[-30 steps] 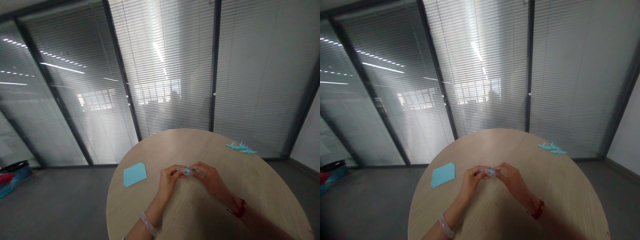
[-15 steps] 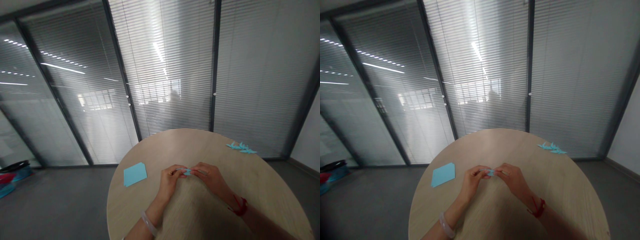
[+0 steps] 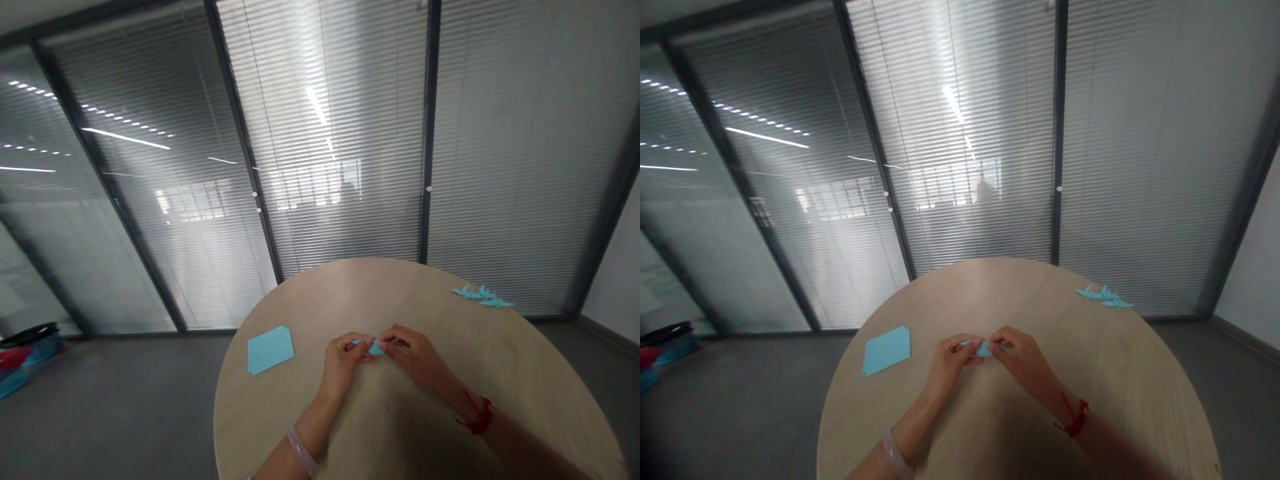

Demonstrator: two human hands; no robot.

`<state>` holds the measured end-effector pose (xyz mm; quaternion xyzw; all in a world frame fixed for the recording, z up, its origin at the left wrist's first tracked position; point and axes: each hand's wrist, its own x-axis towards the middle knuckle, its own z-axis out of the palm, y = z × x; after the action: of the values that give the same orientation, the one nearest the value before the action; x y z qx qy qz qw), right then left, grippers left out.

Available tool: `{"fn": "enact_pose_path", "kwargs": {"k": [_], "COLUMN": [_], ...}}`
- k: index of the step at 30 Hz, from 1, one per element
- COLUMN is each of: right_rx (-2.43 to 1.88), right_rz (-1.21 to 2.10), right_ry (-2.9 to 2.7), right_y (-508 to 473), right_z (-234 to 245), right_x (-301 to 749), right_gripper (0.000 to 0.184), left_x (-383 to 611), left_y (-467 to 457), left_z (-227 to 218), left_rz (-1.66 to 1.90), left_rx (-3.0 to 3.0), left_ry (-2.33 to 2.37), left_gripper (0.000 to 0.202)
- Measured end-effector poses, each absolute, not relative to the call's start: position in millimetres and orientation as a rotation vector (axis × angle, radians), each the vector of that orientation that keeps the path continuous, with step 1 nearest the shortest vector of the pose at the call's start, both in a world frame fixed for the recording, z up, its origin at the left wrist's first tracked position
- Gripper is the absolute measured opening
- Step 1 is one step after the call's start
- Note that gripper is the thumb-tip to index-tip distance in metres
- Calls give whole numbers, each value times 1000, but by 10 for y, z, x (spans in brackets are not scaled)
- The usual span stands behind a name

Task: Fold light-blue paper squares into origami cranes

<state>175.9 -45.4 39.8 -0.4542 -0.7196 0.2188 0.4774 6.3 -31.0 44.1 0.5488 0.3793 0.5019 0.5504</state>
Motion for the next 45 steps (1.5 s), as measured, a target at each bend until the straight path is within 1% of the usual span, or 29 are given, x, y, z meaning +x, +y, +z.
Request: {"fn": "enact_pose_path", "kwargs": {"k": [5, 19, 32, 38, 45], "right_rx": [-1152, -1101, -1067, -1121, -1123], "right_rz": [621, 697, 737, 762, 754], "right_ry": [-1722, -1777, -1755, -1778, -1807], "right_y": [-443, -427, -405, -349, -306], "right_z": [369, 367, 341, 265, 248], "right_x": [1727, 1759, 1770, 1802, 1855], "right_gripper": [23, 29, 27, 29, 30], "left_x": [65, 70, 64, 36, 11], "left_y": [-298, -344, -361, -339, -316], "left_z": [407, 411, 427, 428, 434], "left_rz": [1157, 1108, 1085, 1083, 1024], "left_rx": [1274, 1169, 1106, 1118, 1157], "left_ry": [945, 906, 824, 805, 782], "left_gripper": [38, 40, 34, 38, 49]}}
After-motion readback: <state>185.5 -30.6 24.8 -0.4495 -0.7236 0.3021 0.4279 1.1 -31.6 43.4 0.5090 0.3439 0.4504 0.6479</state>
